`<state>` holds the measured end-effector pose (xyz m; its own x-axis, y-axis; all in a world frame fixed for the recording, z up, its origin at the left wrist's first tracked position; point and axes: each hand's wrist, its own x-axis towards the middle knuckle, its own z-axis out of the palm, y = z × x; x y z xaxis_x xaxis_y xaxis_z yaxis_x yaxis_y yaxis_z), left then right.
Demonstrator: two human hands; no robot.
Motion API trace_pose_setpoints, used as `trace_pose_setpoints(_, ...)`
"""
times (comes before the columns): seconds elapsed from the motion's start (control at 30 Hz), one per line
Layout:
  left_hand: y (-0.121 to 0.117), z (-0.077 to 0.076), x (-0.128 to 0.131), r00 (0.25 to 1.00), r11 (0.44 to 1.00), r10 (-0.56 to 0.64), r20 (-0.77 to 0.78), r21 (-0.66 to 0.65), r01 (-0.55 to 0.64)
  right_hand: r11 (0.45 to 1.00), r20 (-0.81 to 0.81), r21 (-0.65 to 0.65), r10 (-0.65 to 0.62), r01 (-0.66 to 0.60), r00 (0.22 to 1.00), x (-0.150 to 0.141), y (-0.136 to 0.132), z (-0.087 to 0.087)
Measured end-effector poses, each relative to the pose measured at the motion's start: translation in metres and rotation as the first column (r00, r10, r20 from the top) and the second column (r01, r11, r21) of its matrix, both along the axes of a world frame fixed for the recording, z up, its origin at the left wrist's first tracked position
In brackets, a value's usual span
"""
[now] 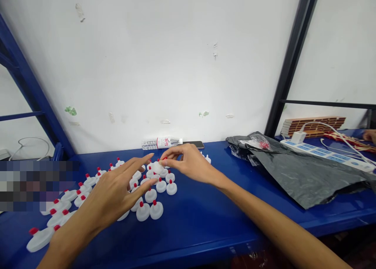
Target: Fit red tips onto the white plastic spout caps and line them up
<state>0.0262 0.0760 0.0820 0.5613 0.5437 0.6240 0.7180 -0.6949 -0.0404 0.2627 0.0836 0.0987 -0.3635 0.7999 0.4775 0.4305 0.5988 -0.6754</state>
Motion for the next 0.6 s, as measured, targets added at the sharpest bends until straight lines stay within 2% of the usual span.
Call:
trace_pose_setpoints(0.1, -0.003, 0.004, 0.001, 0.998, 0.999, 0.033, 0.047, -0.004, -0.032, 0.985, 0.210, 0.099, -0.163, 0.144, 0.964, 0.014, 0.011, -0.001)
trace_pose_setpoints(0.17, -0.004, 0.005, 0.002, 0.998, 0.999, 0.043, 0.046, -0.012, -0.042, 0.959, 0.404, 0.173, -0.278, 0.225, 0.872, 0.020, 0.021, -0.009)
trace_pose_setpoints(0.23, -0.005, 0.005, 0.002, 0.999, 0.999, 0.037, 0.037, -0.029, -0.036, 0.952, 0.549, 0.194, -0.307, 0.239, 0.777, 0.022, 0.030, -0.020)
trace_pose_setpoints(0.27, -0.005, 0.004, 0.002, 0.999, 0.999, 0.034, 0.036, -0.037, -0.033, 0.956, 0.588, 0.184, -0.292, 0.227, 0.754, 0.022, 0.034, -0.025)
trace_pose_setpoints(0.37, -0.004, 0.003, 0.002, 0.999, 0.999, 0.029, 0.043, -0.048, -0.027, 0.969, 0.611, 0.151, -0.246, 0.194, 0.753, 0.017, 0.040, -0.035)
trace_pose_setpoints(0.47, -0.003, 0.002, 0.002, 0.999, 0.998, 0.021, 0.049, -0.052, -0.019, 0.965, 0.598, 0.157, -0.262, 0.210, 0.758, 0.019, 0.039, -0.029)
trace_pose_setpoints(0.53, -0.003, 0.003, 0.002, 0.999, 0.998, 0.017, 0.049, -0.055, -0.014, 0.937, 0.572, 0.200, -0.348, 0.285, 0.743, 0.028, 0.037, -0.016)
trace_pose_setpoints(0.6, -0.004, 0.003, 0.002, 0.999, 0.998, 0.021, 0.041, -0.056, -0.019, 0.872, 0.563, 0.260, -0.486, 0.415, 0.668, 0.043, 0.034, -0.002)
